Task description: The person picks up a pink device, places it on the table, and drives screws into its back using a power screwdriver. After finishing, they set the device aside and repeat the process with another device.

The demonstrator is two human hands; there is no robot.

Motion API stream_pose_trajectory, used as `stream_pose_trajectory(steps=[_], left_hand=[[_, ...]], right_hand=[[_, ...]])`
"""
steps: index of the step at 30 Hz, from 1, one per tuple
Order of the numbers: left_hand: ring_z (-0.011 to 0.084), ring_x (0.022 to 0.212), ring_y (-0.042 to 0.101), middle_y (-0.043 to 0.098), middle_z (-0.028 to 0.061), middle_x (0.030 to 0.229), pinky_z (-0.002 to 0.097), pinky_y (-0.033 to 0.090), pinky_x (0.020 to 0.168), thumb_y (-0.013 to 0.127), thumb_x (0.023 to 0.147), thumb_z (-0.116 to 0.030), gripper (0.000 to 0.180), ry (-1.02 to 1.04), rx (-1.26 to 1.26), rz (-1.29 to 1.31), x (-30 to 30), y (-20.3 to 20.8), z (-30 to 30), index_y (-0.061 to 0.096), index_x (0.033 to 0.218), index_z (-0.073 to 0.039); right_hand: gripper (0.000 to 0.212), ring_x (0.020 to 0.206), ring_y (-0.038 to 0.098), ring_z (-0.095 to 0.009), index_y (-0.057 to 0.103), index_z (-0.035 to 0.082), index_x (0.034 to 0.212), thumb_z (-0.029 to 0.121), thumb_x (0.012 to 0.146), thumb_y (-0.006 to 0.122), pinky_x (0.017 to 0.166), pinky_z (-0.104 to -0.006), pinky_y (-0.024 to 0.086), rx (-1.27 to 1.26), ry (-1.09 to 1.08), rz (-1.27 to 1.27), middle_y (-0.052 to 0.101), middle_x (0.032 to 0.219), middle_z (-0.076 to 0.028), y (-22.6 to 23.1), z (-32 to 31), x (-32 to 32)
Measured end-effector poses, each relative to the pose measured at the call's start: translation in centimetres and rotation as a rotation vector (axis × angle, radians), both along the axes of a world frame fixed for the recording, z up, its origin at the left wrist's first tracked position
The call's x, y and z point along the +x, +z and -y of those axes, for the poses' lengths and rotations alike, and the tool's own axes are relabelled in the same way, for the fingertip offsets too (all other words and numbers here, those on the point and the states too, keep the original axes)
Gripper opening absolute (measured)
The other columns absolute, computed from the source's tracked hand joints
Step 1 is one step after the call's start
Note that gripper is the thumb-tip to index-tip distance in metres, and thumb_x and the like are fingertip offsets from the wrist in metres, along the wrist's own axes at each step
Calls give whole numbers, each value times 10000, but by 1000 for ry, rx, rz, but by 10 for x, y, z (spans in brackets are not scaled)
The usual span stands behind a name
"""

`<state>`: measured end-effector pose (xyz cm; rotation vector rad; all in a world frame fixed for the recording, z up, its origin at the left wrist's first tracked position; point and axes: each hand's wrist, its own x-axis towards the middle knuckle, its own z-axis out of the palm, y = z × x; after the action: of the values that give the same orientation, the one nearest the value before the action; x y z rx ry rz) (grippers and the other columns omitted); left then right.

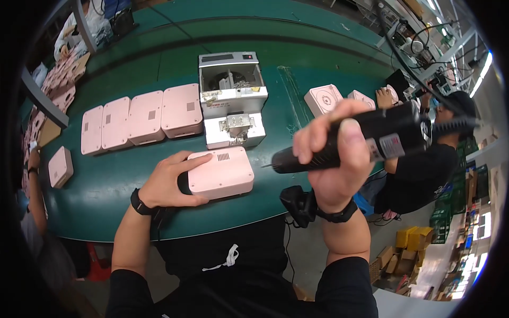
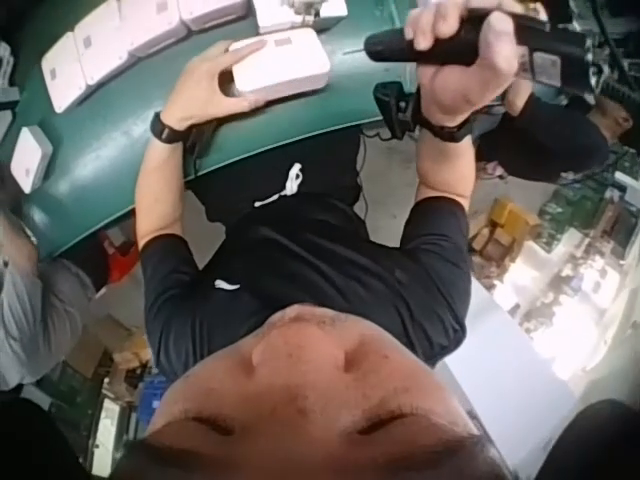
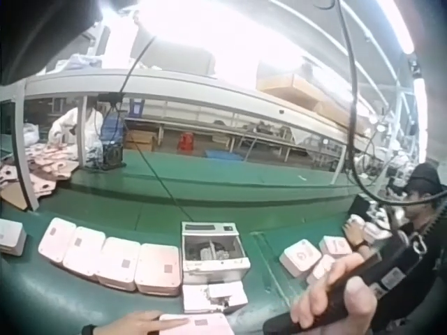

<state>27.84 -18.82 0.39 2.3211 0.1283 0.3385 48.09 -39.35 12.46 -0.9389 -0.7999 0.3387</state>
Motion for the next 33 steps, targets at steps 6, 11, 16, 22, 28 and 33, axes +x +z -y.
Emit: stream_pose_trajectory(steps=[6,11,16,22,28,33], left_hand=[[329,1075,638,666,172,1197,367,480,983,825,722,-287,679,-159,-211,-62,16,-1,7,632,1322,-34],[280,1051,677,672,127,1222,365,526,920,675,891,-511,683,-15,-1121,-314,34,-8,42,562,1374,-42],[305,1068,661,660,183,1220,362,526,870,470,891,-765,901,-1,-1505,-671,112,-11,77,467,1432,-45],[319,1045,670,651,226,1195,351,531,844,458,860,-820,961,-98,-1620,-768,194,-16,114,477,1412,-34],[351,1046,676,634,266,1197,363,550,849,467,855,-820,980,-316,-1550,-894,252,-23,163,470,1402,-6],[385,1066,668,629,253,1218,407,550,937,460,860,-814,989,-382,-1570,-921,294,-34,211,448,1410,8]], right_hand=[[239,558,499,-185,443,64,1076,197,944,591,548,-354,474,-28,-205,-52,516,719,-92,-70,74,8],[298,504,484,-166,422,93,1047,347,968,558,525,-339,456,52,-338,-40,491,681,-56,-113,107,-4],[319,532,505,-180,422,82,1046,320,946,609,552,-358,471,205,-380,-124,517,702,-74,-124,120,-9],[364,587,528,-207,431,57,1059,256,910,697,593,-384,483,280,-277,-170,536,735,-96,-129,124,-12],[397,581,560,-211,409,81,1060,350,928,669,588,-381,487,237,-257,-34,544,735,-86,-136,131,-19],[409,596,570,-227,409,73,1069,349,928,676,598,-395,487,283,-271,-66,549,749,-98,-142,136,-22]])
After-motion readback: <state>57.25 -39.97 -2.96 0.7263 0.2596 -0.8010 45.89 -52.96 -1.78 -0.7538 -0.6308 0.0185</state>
